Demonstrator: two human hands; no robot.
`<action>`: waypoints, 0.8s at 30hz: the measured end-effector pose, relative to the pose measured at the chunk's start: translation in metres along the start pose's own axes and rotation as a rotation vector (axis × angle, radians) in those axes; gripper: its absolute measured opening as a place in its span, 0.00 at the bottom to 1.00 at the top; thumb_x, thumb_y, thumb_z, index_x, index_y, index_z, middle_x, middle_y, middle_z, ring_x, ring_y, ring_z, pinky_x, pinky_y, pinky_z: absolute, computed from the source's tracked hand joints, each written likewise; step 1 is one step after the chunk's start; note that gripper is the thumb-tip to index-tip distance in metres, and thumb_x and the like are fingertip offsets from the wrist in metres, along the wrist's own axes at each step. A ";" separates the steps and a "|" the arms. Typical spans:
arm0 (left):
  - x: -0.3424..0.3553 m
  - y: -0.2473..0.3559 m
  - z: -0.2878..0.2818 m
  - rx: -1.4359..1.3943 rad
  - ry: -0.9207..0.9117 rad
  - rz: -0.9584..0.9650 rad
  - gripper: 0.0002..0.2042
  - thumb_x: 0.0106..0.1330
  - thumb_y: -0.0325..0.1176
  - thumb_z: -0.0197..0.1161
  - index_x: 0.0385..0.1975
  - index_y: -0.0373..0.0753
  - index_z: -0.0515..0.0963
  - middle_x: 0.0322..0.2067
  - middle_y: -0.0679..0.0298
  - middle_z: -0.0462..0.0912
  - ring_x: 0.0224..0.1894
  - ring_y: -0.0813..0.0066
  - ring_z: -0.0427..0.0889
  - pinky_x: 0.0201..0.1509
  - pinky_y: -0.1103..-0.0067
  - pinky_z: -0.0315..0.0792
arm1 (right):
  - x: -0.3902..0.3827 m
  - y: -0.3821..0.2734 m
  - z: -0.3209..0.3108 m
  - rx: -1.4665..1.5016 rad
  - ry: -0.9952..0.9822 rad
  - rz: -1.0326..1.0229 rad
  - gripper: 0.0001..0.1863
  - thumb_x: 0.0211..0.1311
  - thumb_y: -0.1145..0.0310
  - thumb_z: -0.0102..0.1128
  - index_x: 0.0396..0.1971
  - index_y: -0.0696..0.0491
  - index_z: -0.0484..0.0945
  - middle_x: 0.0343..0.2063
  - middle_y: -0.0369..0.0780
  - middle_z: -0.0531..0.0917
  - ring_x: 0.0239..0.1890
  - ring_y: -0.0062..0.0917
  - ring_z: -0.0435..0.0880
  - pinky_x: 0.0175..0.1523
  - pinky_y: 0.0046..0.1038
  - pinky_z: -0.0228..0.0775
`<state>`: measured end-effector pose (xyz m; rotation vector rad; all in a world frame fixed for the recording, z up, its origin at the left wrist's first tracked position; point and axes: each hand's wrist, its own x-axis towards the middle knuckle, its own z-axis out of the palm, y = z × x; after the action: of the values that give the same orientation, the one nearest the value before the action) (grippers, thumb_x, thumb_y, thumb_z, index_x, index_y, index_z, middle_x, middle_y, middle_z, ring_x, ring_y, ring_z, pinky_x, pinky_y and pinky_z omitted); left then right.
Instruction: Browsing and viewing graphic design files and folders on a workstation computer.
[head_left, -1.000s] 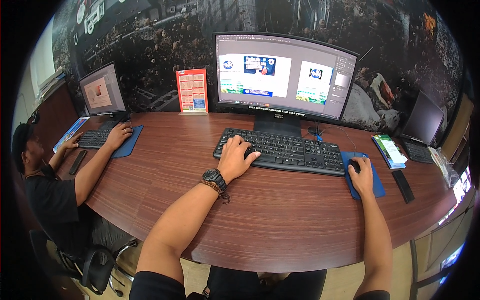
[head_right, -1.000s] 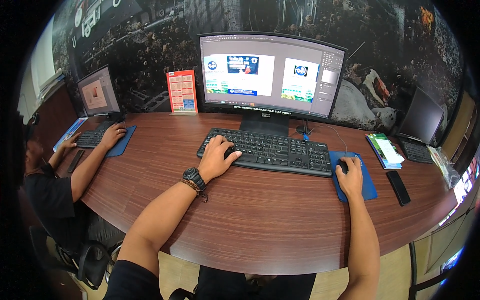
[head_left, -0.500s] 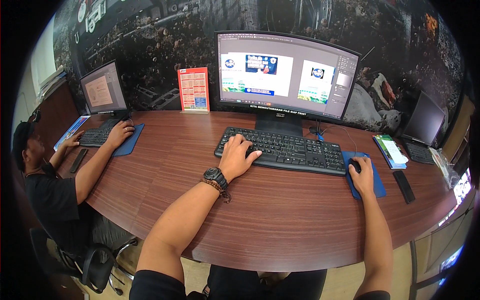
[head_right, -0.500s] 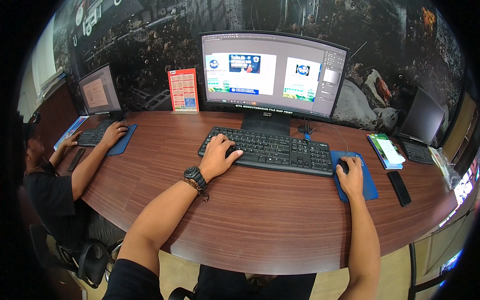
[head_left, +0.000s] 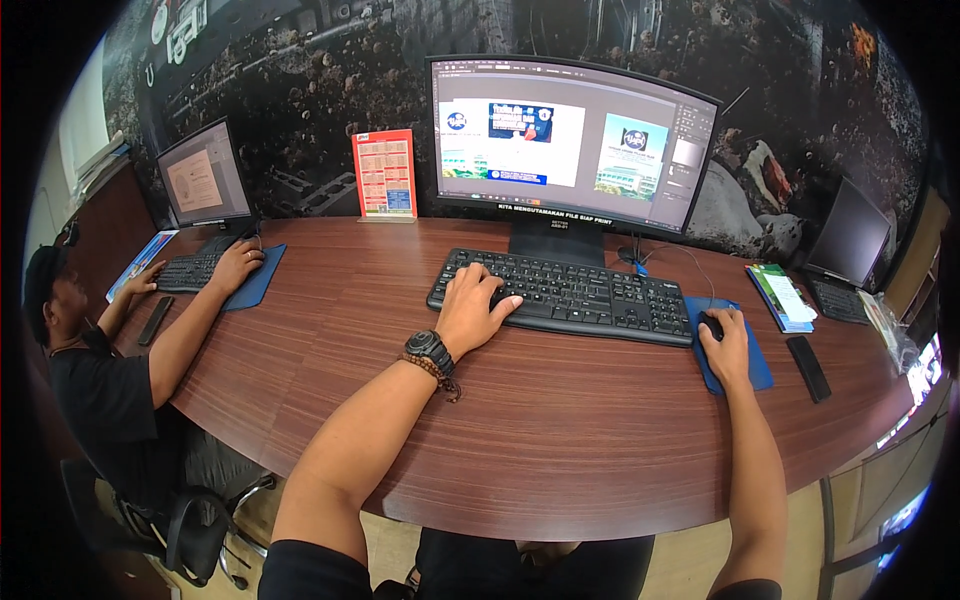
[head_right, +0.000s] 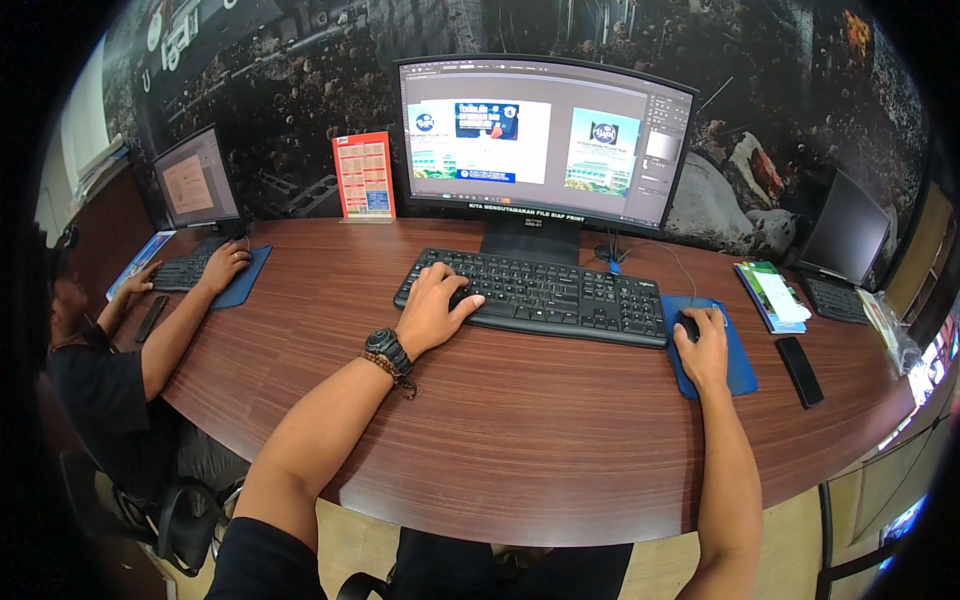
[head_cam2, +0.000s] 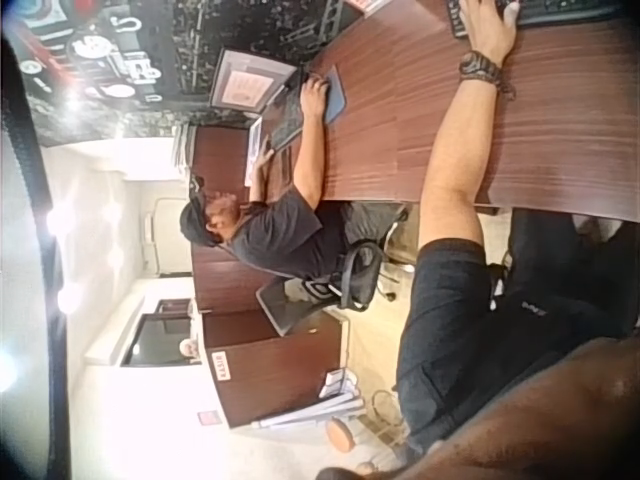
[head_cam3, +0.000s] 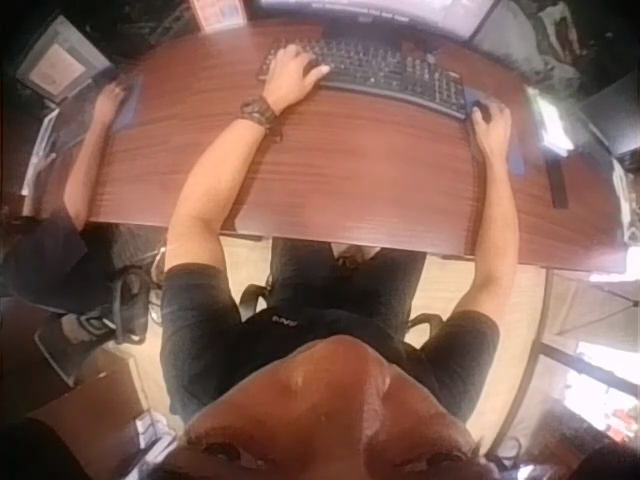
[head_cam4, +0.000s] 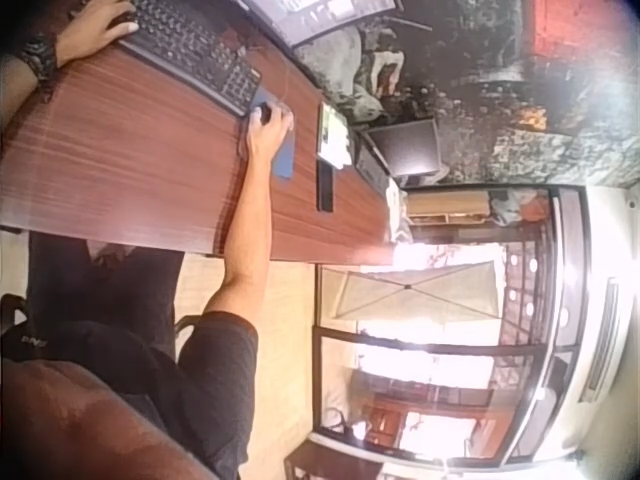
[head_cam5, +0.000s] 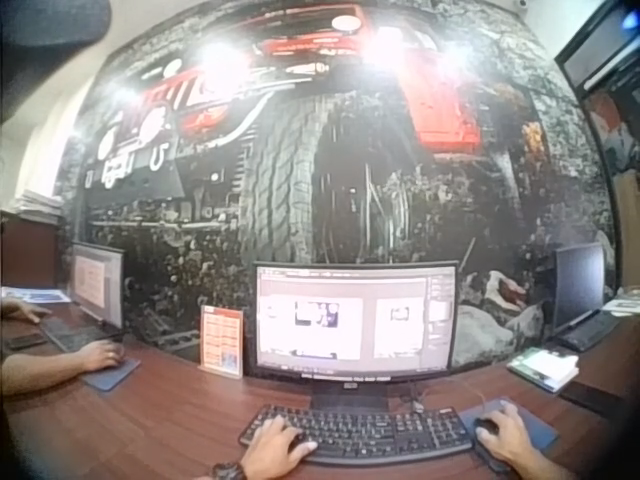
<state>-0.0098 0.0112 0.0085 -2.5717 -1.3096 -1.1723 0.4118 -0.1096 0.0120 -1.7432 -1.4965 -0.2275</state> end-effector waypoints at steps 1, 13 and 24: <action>0.000 0.000 0.000 -0.002 -0.002 -0.004 0.22 0.66 0.47 0.66 0.45 0.29 0.82 0.44 0.54 0.76 0.50 0.56 0.73 0.57 0.65 0.68 | 0.000 0.000 0.000 0.000 -0.001 0.001 0.16 0.57 0.67 0.64 0.44 0.58 0.81 0.47 0.48 0.77 0.51 0.43 0.78 0.58 0.38 0.69; 0.000 0.001 -0.001 0.004 0.004 -0.004 0.23 0.66 0.47 0.66 0.45 0.29 0.82 0.44 0.54 0.76 0.50 0.56 0.73 0.57 0.65 0.68 | -0.001 0.000 0.000 0.014 0.000 0.013 0.16 0.57 0.67 0.64 0.44 0.58 0.81 0.47 0.48 0.77 0.52 0.44 0.77 0.59 0.39 0.69; -0.001 0.000 -0.001 -0.005 -0.007 -0.015 0.23 0.66 0.47 0.66 0.46 0.30 0.82 0.45 0.55 0.75 0.50 0.56 0.73 0.57 0.65 0.68 | -0.001 -0.004 -0.001 0.008 -0.009 0.024 0.16 0.57 0.67 0.64 0.45 0.58 0.81 0.48 0.48 0.77 0.53 0.44 0.77 0.59 0.39 0.69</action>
<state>-0.0105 0.0102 0.0091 -2.5762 -1.3311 -1.1719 0.4084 -0.1111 0.0138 -1.7578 -1.4802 -0.2011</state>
